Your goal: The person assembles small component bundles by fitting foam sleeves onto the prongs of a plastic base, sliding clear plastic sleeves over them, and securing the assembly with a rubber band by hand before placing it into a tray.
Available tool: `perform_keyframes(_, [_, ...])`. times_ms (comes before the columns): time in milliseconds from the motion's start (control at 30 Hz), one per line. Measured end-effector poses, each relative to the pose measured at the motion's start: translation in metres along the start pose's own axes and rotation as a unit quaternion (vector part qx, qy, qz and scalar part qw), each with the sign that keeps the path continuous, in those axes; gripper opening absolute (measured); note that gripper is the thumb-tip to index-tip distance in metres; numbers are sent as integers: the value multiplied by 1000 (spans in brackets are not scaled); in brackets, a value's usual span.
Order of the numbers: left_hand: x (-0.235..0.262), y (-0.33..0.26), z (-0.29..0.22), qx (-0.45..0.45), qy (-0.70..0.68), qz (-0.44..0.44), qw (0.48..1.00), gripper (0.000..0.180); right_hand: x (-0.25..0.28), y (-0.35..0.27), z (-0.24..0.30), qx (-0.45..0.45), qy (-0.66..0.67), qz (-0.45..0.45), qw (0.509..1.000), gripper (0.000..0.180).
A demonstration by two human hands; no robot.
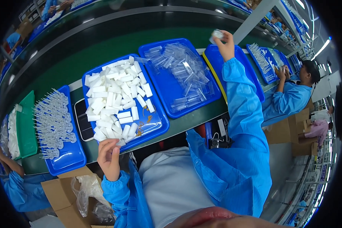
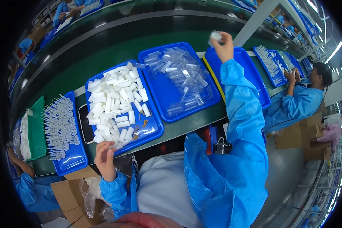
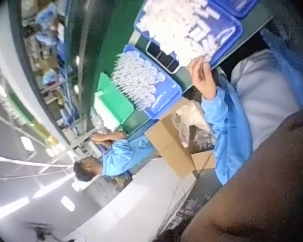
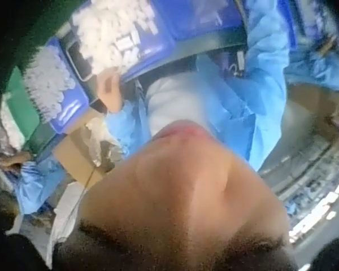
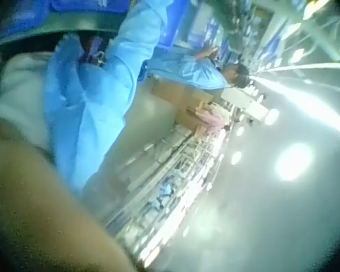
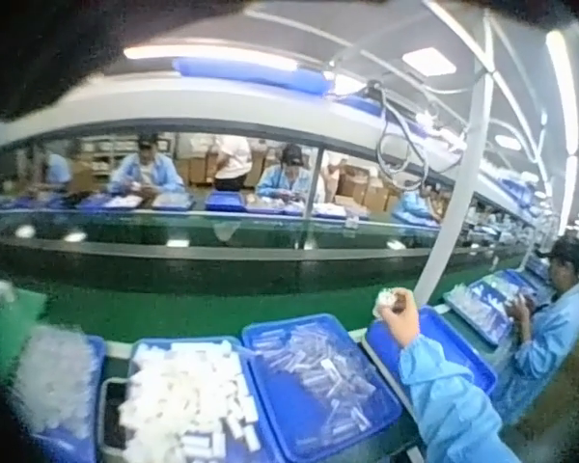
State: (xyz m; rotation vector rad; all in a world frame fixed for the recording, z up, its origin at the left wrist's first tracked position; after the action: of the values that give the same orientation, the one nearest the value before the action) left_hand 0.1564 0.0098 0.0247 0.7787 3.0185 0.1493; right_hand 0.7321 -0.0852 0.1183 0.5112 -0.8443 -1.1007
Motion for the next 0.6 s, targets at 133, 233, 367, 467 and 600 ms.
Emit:
perform_keyframes(133, [5, -3, 3, 8, 2, -8, 1000, 18, 25, -6, -49, -55, -20, -72, 996, 49])
perform_keyframes(233, [11, -6, 4, 13, 8, -18, 1000, 18, -2, -23, -80, -132, -34, 43, 990, 54])
perform_keyframes(367, [6, 3, 2, 14, -39, 0, 999, 20, 12, -25, -114, -132, -14, 73, 988, 65])
perform_keyframes(467, [15, 6, 0, 25, -47, -6, 999, 20, 36, -7, -79, 11, -116, 35, 993, 73])
perform_keyframes(600, [85, 2, -28, -11, 119, -184, 976, 16, -3, -26, 75, 64, -48, 122, 989, 66])
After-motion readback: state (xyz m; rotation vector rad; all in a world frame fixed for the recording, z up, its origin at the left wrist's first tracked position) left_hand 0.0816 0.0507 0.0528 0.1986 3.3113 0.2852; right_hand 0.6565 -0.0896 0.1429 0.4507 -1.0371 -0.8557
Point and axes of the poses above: each hand's wrist, its own y-axis towards the middle knuckle, its own x-axis out of the back of the hand, z = x × y, the point moved 9 cm from there along y, towards the middle knuckle, and after that the axes turned 9 degrees about x, right-handed, at the moved point
